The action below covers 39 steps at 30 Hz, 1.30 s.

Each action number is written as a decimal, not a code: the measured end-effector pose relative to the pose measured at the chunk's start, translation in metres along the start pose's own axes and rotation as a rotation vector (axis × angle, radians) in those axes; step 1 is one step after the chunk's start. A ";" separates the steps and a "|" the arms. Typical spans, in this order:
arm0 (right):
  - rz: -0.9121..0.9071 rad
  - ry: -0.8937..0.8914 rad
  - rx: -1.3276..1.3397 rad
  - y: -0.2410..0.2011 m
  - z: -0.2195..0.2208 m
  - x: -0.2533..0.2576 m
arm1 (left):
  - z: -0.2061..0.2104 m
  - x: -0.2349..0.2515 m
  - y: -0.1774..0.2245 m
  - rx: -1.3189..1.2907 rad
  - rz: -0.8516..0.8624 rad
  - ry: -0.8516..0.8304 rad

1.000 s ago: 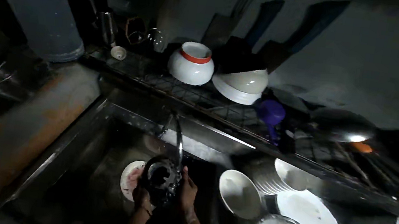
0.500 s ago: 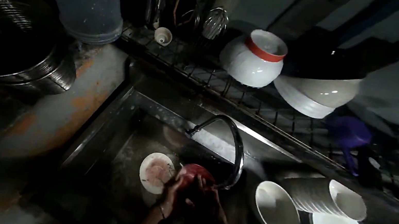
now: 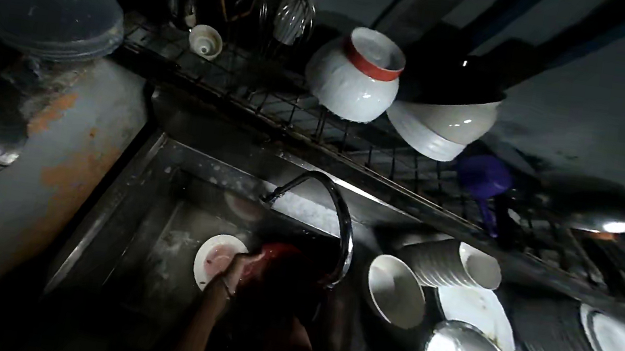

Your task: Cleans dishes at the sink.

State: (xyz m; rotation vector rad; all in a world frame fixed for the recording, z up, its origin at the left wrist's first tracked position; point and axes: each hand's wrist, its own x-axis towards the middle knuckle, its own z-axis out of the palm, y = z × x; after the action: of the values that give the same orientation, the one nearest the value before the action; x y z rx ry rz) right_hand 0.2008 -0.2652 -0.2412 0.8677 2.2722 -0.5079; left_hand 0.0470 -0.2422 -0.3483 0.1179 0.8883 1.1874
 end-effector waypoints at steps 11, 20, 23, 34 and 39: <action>0.788 1.004 1.712 0.063 0.020 0.058 | -0.006 -0.002 -0.069 -0.153 0.204 0.241; 0.431 0.486 0.611 0.066 -0.018 0.037 | 0.013 -0.003 -0.052 0.199 0.021 0.367; -0.044 0.548 -0.003 0.044 -0.004 0.014 | 0.028 -0.012 -0.038 -0.016 -0.011 0.250; 0.017 0.302 0.185 0.045 0.055 0.017 | 0.029 -0.016 -0.061 -0.227 0.095 0.043; -0.098 0.130 -0.123 0.010 0.014 -0.028 | -0.020 0.005 -0.008 -0.021 -0.028 -0.084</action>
State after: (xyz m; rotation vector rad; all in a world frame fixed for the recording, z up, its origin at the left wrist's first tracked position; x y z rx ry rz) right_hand 0.2292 -0.2784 -0.2333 0.7500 2.4456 -0.3590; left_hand 0.0401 -0.2480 -0.3683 0.1368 0.8012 1.1574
